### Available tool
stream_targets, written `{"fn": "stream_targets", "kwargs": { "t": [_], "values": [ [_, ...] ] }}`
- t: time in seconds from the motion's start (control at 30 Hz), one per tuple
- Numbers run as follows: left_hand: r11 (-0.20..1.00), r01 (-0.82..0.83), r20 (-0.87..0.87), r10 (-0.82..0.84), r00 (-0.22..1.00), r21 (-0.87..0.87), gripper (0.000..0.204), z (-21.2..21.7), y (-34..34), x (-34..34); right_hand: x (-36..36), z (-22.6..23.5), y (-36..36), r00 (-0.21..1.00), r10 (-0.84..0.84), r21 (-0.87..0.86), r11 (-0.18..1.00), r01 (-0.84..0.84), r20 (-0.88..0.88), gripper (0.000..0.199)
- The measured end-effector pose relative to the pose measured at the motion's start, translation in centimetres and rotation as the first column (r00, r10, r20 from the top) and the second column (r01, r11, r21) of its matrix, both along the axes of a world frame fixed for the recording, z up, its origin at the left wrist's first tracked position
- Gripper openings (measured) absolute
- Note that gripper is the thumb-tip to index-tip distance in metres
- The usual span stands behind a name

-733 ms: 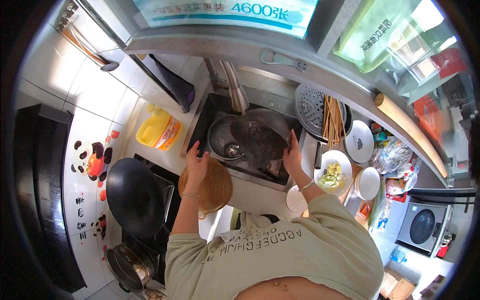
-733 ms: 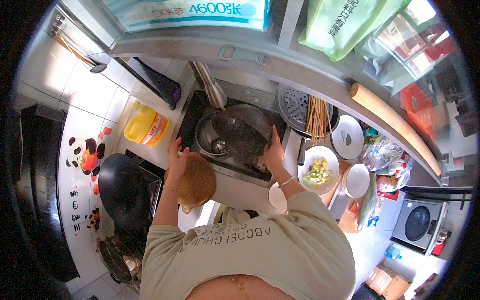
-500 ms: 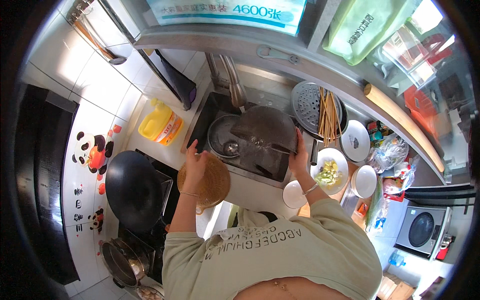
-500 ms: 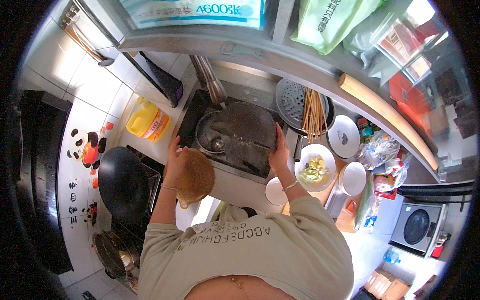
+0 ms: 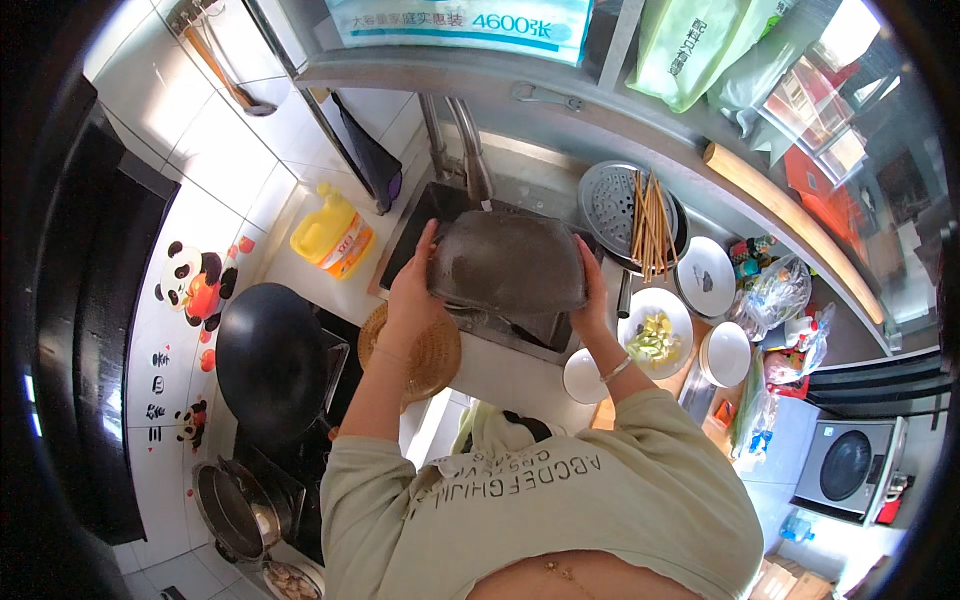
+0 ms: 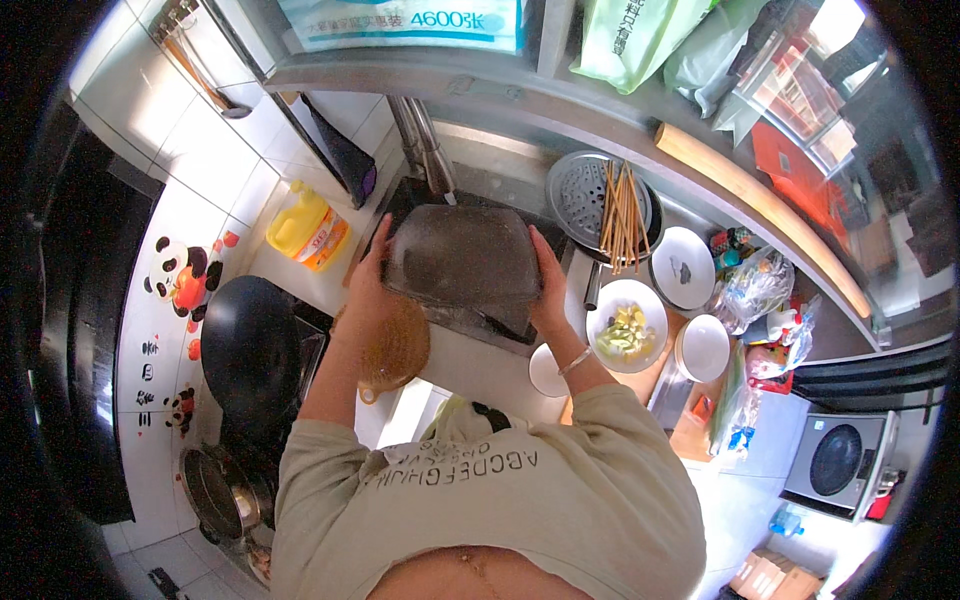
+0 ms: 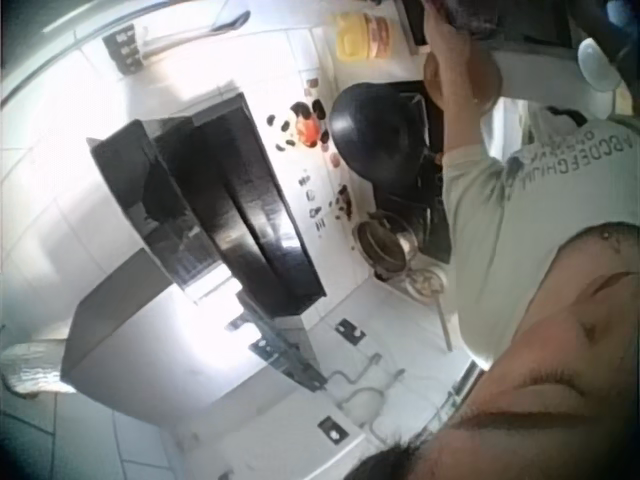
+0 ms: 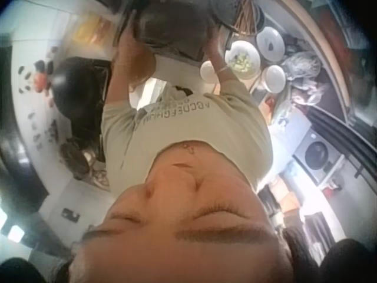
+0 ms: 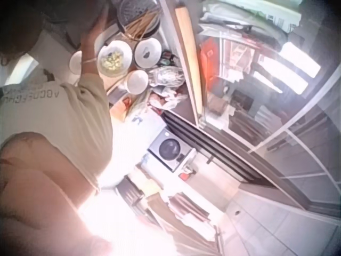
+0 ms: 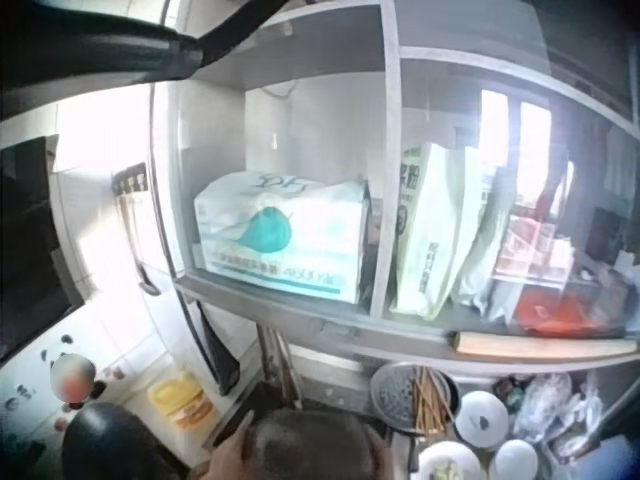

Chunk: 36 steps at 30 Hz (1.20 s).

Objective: The person places cooked meat into a bowl, then moves to a sink to rinse a colander and scrub a pan by hand.

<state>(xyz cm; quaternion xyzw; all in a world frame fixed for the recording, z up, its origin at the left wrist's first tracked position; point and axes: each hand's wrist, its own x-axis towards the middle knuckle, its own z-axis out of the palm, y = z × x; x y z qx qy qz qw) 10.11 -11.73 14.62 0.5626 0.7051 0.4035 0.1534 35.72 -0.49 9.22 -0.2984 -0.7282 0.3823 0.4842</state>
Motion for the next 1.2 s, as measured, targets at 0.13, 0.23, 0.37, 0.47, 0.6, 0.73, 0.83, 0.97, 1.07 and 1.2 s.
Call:
{"fn": "stream_targets", "kwargs": {
  "t": [0.13, 0.23, 0.37, 0.47, 0.6, 0.73, 0.83, 0.97, 1.07, 1.2],
  "values": [
    [0.991, -0.061, -0.241, 0.031, 0.97, -0.117, 0.089, 0.9, -0.2, -0.6, -0.1, 0.3, -0.3, 0.987, -0.051, -0.016, 0.998, 0.054, 0.153, 0.07],
    [0.997, -0.059, -0.222, 0.067, 0.973, 0.043, 0.085, -0.4, -0.6, -1.2, 0.1, -1.5, 0.0, 0.949, -0.097, -0.091, 0.987, 0.13, 0.298, 0.083],
    [0.991, -0.105, -0.219, 0.12, 0.968, 0.078, 0.08, -0.2, -1.2, -1.0, 0.1, -4.4, 0.7, 0.908, -0.067, -0.151, 0.978, 0.141, 0.413, 0.102],
    [0.981, -0.196, -0.255, 0.187, 0.949, -0.01, 0.076, -0.7, -1.7, -1.6, -0.1, -4.2, 0.0, 0.71, -0.168, 0.159, 0.984, 0.079, 0.684, 0.105],
    [0.981, -0.192, -0.27, 0.188, 0.944, 0.012, 0.074, -0.6, -2.3, -2.0, -0.5, -3.3, -0.2, 0.701, -0.048, 0.061, 0.998, 0.007, 0.712, 0.105],
    [0.985, -0.101, -0.299, 0.138, 0.944, 0.138, 0.073, -0.6, -1.5, -1.3, -1.1, -5.9, 0.7, 0.806, 0.224, -0.303, 0.951, -0.058, 0.548, 0.1],
    [0.986, -0.143, -0.224, 0.158, 0.962, 0.08, 0.073, -0.3, -1.9, -0.6, -1.3, -8.8, 1.1, 0.895, 0.116, -0.242, 0.97, -0.01, 0.431, 0.096],
    [0.947, -0.29, 0.088, 0.28, 0.956, 0.136, 0.063, -3.0, -3.6, -0.1, 0.5, -11.2, 1.6, 0.803, -0.005, -0.151, 0.981, 0.118, 0.596, 0.094],
    [0.816, -0.577, 0.6, 0.441, 0.667, 0.041, 0.042, -5.9, -7.7, 1.1, 0.7, -13.1, 0.9, 0.935, 0.073, -0.395, 0.916, 0.075, 0.346, 0.088],
    [0.729, -0.653, 0.836, 0.477, 0.269, -0.206, 0.019, -9.1, -13.0, 4.6, -0.2, -11.0, -0.7, 0.985, 0.008, -0.833, 0.532, -0.152, -0.174, 0.079]
  ]
}}
